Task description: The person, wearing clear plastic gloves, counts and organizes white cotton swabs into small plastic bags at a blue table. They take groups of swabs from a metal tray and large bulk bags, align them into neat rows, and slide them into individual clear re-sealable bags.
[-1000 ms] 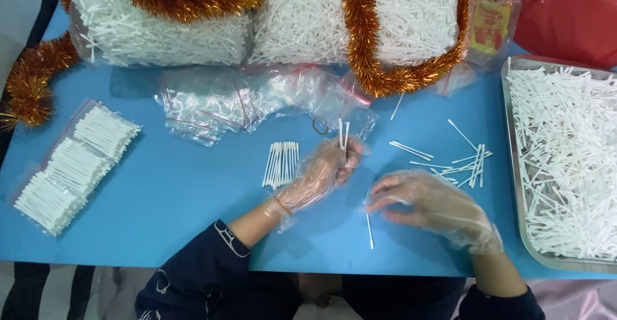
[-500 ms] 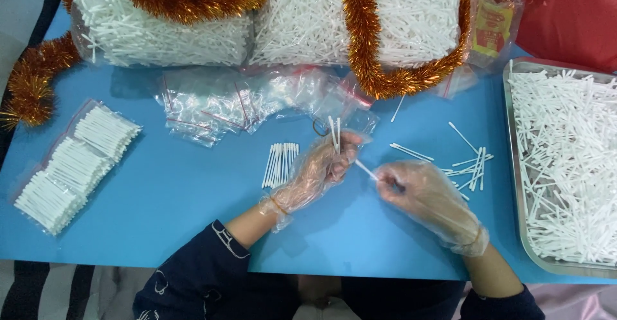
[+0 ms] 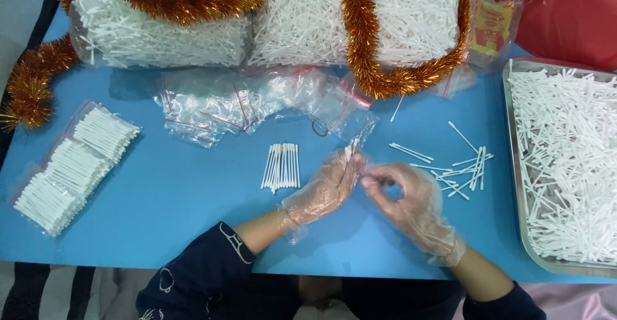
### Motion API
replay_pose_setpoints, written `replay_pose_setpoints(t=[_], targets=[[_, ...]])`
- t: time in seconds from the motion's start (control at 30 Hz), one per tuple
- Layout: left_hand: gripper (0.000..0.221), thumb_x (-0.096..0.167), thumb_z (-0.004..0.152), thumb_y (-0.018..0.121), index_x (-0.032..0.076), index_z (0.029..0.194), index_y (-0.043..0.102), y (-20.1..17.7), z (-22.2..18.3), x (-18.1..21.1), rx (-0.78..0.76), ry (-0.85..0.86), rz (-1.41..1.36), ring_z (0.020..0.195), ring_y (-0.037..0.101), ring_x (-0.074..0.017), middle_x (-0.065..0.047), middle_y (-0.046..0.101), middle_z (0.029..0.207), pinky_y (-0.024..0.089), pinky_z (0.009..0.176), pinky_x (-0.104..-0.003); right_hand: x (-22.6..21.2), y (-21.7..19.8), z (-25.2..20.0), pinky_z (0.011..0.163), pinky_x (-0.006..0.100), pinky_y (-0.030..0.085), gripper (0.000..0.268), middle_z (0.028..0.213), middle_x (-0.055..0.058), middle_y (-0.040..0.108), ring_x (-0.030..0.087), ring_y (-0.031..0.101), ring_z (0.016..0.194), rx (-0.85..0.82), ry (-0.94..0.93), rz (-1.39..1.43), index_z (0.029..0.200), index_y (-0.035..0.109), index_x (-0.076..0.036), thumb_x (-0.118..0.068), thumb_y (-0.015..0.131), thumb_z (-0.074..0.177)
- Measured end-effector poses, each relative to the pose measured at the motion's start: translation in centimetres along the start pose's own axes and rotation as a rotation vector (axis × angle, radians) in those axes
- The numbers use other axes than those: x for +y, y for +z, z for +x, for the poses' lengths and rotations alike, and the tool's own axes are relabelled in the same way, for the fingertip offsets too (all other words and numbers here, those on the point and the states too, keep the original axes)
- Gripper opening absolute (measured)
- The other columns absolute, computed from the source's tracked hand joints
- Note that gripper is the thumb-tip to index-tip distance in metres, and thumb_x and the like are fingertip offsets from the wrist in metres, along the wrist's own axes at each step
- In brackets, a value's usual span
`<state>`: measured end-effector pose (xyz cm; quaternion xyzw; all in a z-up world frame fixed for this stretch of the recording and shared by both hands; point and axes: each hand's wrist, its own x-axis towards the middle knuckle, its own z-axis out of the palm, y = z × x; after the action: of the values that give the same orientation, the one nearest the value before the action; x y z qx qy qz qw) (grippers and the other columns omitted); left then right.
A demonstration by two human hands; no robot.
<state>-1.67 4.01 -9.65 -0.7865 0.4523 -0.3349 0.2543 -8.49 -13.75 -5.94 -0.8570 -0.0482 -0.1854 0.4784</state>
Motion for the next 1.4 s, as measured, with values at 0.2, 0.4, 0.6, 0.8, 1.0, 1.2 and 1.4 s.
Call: replay_pose_setpoints(t=[0.2, 0.4, 0.6, 0.8, 1.0, 1.2, 1.4], targets=[[0.029, 0.011, 0.1, 0.056, 0.0, 0.125, 0.063, -2.3, 0.2, -1.9, 0.218, 0.114, 0.303, 0.095, 0.073, -0.02, -0.016, 0.068, 0.118, 0.052, 0.053, -0.019, 1.1, -0.1, 0.5, 0.099, 0.049, 0.057, 0.049, 0.125, 0.02, 0.068, 0.038, 0.067, 0.114, 0.096, -0.643, -0.356, 0.122, 0.069, -0.001, -0.036, 0.071, 0.089], [0.027, 0.016, 0.096, 0.059, 0.004, 0.119, 0.064, -3.5, 2.2, -1.7, 0.188, -0.032, -0.092, 0.089, 0.072, -0.0198, -0.013, 0.069, 0.111, 0.053, 0.053, -0.02, 3.6, 1.4, -1.1, 0.106, 0.05, 0.051, 0.047, 0.141, 0.021, 0.058, 0.036, 0.061, 0.128, -0.089, -1.1, -0.486, 0.138, 0.055, -0.004, -0.029, 0.057, 0.099], [0.025, 0.021, 0.092, 0.062, 0.007, 0.113, 0.064, -4.0, 2.1, -2.6, 0.146, -0.182, -0.494, 0.084, 0.071, -0.0196, -0.01, 0.069, 0.103, 0.054, 0.052, -0.021, 0.3, 2.3, -0.6, 0.113, 0.042, 0.046, 0.04, 0.143, 0.028, 0.053, 0.036, 0.05, 0.136, -0.134, -0.961, -0.565, 0.143, 0.043, 0.015, -0.004, 0.041, 0.108], [0.024, 0.025, 0.088, 0.065, 0.01, 0.107, 0.065, -4.9, 1.3, -3.2, 0.095, -0.328, -0.896, 0.079, 0.07, -0.0194, -0.007, 0.07, 0.095, 0.055, 0.052, -0.023, -0.6, 1.8, 1.0, 0.102, 0.044, 0.055, 0.042, 0.14, 0.023, 0.058, 0.034, 0.06, 0.128, -0.229, -0.902, -0.411, 0.14, 0.053, 0.002, -0.015, 0.052, 0.102], [0.024, 0.03, 0.084, 0.067, 0.014, 0.101, 0.065, -6.0, 1.2, -3.6, 0.044, -0.48, -1.288, 0.073, 0.07, -0.0192, -0.004, 0.07, 0.087, 0.056, 0.052, -0.024, 0.4, 2.8, 0.7, 0.105, 0.035, 0.055, 0.044, 0.146, 0.017, 0.056, 0.026, 0.061, 0.13, -0.103, -0.979, -0.626, 0.143, 0.054, -0.002, -0.017, 0.044, 0.104], [0.023, 0.035, 0.08, 0.07, 0.017, 0.094, 0.066, -6.8, 0.6, -5.1, -0.01, -0.649, -1.659, 0.068, 0.069, -0.019, -0.001, 0.071, 0.08, 0.057, 0.051, -0.026, -2.1, 0.1, 1.7, 0.09, 0.042, 0.059, 0.04, 0.141, 0.023, 0.061, 0.039, 0.066, 0.122, -0.392, -0.695, -0.074, 0.128, 0.066, 0.001, -0.021, 0.063, 0.095], [0.032, 0.036, 0.077, 0.068, 0.014, 0.094, 0.053, -6.4, -2.2, -6.3, -0.262, -0.714, -1.846, 0.062, 0.066, -0.0215, -0.004, 0.067, 0.073, 0.055, 0.049, -0.033, -9.4, 1.8, 4.0, 0.091, 0.032, 0.061, 0.045, 0.133, 0.015, 0.069, 0.029, 0.071, 0.119, -0.263, -0.449, 0.03, 0.124, 0.07, -0.002, -0.02, 0.078, 0.083]])
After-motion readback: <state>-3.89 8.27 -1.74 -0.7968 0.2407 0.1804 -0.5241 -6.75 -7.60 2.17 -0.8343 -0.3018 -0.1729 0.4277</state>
